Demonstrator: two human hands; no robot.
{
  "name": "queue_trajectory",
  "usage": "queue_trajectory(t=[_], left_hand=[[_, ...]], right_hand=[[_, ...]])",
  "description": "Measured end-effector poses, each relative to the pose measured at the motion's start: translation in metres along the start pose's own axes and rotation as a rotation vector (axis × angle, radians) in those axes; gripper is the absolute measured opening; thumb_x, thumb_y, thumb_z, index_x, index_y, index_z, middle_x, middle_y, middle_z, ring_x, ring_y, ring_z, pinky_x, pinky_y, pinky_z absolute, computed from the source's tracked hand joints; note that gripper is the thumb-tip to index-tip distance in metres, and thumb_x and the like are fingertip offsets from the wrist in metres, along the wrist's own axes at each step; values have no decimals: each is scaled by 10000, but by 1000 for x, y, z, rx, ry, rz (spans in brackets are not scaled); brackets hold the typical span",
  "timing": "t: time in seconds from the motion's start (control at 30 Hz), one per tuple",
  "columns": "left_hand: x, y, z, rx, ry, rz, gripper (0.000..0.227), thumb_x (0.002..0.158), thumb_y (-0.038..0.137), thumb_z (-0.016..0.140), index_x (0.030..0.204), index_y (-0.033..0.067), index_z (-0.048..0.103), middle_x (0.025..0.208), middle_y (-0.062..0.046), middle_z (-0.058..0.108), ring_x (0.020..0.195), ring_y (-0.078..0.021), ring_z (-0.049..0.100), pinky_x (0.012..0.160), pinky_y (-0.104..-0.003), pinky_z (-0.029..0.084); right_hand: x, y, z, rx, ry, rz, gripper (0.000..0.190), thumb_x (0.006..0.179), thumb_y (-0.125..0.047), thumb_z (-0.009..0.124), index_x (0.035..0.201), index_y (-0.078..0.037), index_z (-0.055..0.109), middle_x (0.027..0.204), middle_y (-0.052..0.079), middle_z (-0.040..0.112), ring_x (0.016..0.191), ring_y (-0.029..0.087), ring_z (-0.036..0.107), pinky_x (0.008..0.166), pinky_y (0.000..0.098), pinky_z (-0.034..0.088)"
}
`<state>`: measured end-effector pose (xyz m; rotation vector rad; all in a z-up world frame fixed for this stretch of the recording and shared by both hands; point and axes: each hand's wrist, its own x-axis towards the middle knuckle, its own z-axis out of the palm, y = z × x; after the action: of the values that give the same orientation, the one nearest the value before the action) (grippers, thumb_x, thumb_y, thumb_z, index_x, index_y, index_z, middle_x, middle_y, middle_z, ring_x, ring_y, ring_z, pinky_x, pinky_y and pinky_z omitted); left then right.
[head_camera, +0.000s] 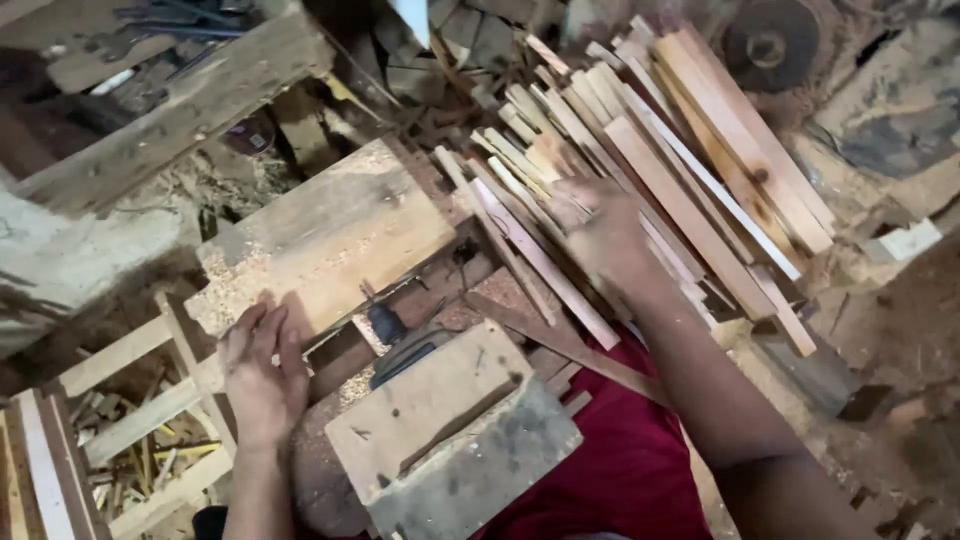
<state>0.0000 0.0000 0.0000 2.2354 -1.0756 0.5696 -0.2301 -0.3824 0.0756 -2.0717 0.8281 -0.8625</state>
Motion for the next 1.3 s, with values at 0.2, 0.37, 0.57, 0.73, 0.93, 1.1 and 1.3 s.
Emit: queue_trajectory(t=[0.2,0.37,0.57,0.73,0.93,1.1,1.3], left_hand=[[3,16,-5,-56,-110,-55,358,1037,135,595,1286,-98,705,1408,-228,607,1176,-323,552,893,-431,562],[5,25,-9,-9,-143,-97,363,1046,143,580,1304,-71,719,1425,-176,591,1205,-330,521,729,-470,633],[7,14,-5,-122,-76,-28,292,1012,55,626,1251,-87,715,1383,-214,601,1245,-354,577,1011,-439,530],[6,-6,-7,-86,-20,-30,290,929,65,705,1215,35,746,1315,-198,696,1194,-365,640,1059,-482,434],[20,0,-11,-2,-28,21,312,768,-87,613,1050,-30,731,1129,-164,730,1154,-330,610,975,-475,423],[11,-15,24,-6,-10,-195,308,830,190,749,1133,138,768,1144,-36,633,1147,-289,615,992,-398,509],[10,-12,-16,-86,19,-339,339,846,97,670,1179,104,735,1138,-59,641,1146,-307,606,1021,-384,491]], right_hand=[[2,32,-83,-550,151,-242,143,982,-154,767,1039,-30,810,1005,119,795,897,267,736,936,478,487],[-8,34,-96,-702,131,57,312,979,-212,666,1212,-21,745,957,126,759,919,337,597,854,476,418],[-6,61,-92,-627,182,-10,191,907,-176,751,1053,-89,665,929,133,726,891,392,624,775,513,459],[-1,29,-72,-403,51,-236,210,1001,-71,686,1150,42,781,1025,207,772,915,329,727,804,444,531],[29,-33,14,-280,-275,-360,266,1045,-179,710,1278,-71,780,1161,126,758,1048,259,690,907,367,496],[41,-46,142,207,-558,-666,233,884,42,813,1104,-34,794,1006,211,757,974,454,693,878,502,529],[14,-111,165,44,-731,-514,273,901,-21,717,1106,-172,814,1075,104,771,1091,352,690,905,449,501]])
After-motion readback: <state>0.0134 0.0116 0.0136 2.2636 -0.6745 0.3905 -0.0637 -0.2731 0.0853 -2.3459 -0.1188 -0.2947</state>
